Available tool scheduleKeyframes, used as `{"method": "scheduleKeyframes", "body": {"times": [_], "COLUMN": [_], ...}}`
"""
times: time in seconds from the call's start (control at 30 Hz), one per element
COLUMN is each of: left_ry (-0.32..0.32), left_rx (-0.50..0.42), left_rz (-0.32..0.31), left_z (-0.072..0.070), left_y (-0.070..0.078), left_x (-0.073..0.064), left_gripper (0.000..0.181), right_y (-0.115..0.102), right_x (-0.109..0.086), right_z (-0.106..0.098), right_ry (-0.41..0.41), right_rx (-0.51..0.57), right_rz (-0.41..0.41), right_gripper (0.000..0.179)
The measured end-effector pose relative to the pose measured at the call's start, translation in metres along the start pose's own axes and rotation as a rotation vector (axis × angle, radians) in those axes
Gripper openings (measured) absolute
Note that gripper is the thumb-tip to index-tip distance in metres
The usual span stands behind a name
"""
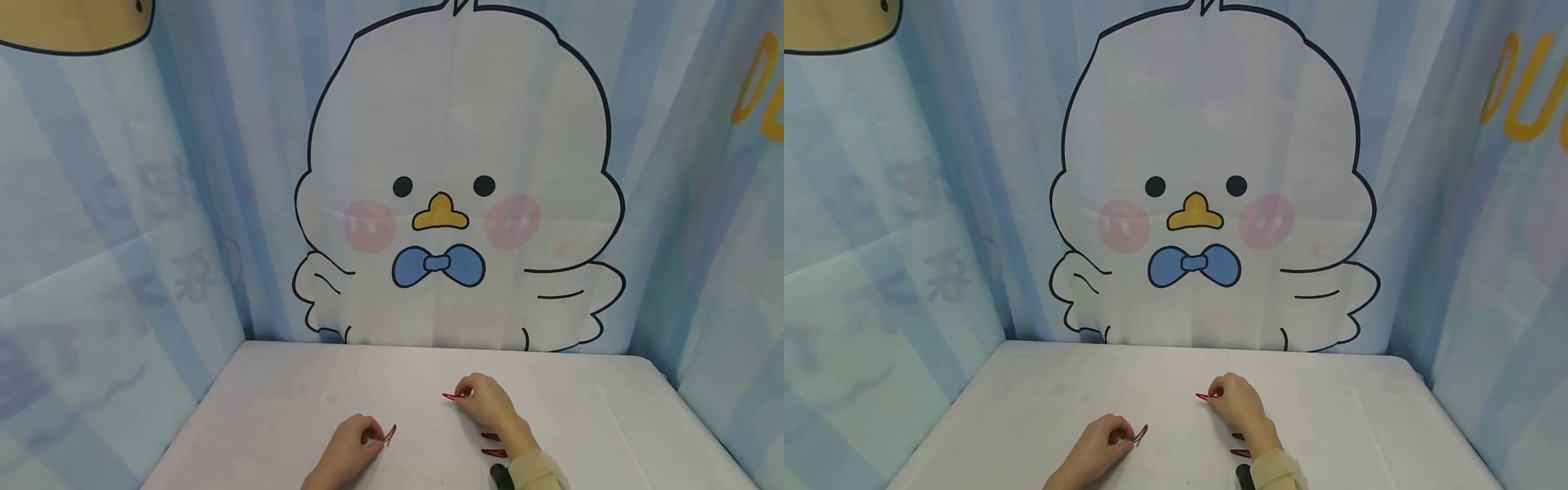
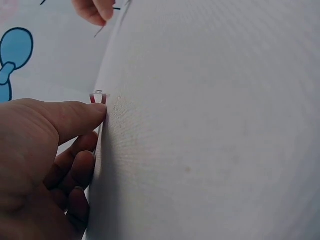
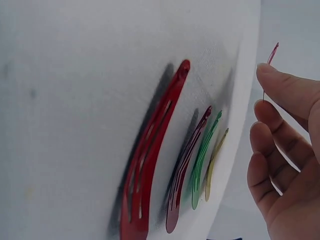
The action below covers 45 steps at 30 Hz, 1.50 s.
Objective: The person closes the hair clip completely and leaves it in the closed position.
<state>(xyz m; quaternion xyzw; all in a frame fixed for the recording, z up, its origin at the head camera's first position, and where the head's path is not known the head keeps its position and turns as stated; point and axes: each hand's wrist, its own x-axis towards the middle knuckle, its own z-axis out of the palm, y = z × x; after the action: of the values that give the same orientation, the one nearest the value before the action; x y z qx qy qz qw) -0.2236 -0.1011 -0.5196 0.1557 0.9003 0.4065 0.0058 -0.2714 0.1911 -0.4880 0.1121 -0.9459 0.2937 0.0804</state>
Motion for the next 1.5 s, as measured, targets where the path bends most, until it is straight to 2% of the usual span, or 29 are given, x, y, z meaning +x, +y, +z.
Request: {"method": "scheduleKeyframes", "body": {"times": [0.23,0.47,0.67,0.87,1.1,1.5], "left_ry": [0.004,-0.012,-0.008,0.002,-0.001,0.036], "left_rx": [0.009,0.030,0.040,0.059,0.055,-0.028], "left_rz": [-0.005,-0.058,-0.081,-0.058,-0.071,-0.045], "left_z": [0.001,0.004,0.005,0.004,0.003,0.000], "left_y": [0.002,0.002,0.004,0.005,0.006,0.007], "left_x": [0.001,-0.001,0.001,0.001,0.003,0.000], "left_gripper": [0.010,0.009,0.010,0.010,0.011,0.008], "right_y": [0.004,0.008,0.011,0.010,0.008,0.007], "right_x": [0.005,0.006,0.009,0.012,0.014,0.015], "right_z": [0.002,0.007,0.008,0.007,0.005,0.005], "right_ry": [-0.037,-0.082,-0.082,-0.107,-0.110,-0.112], "right_rx": [-0.028,-0.037,-0.062,-0.064,-0.064,-0.054], "right_rz": [0.028,0.062,0.055,0.061,0.072,0.090], "right_gripper": [0.015,0.014,0.013,0.010,0.011,0.011]}}
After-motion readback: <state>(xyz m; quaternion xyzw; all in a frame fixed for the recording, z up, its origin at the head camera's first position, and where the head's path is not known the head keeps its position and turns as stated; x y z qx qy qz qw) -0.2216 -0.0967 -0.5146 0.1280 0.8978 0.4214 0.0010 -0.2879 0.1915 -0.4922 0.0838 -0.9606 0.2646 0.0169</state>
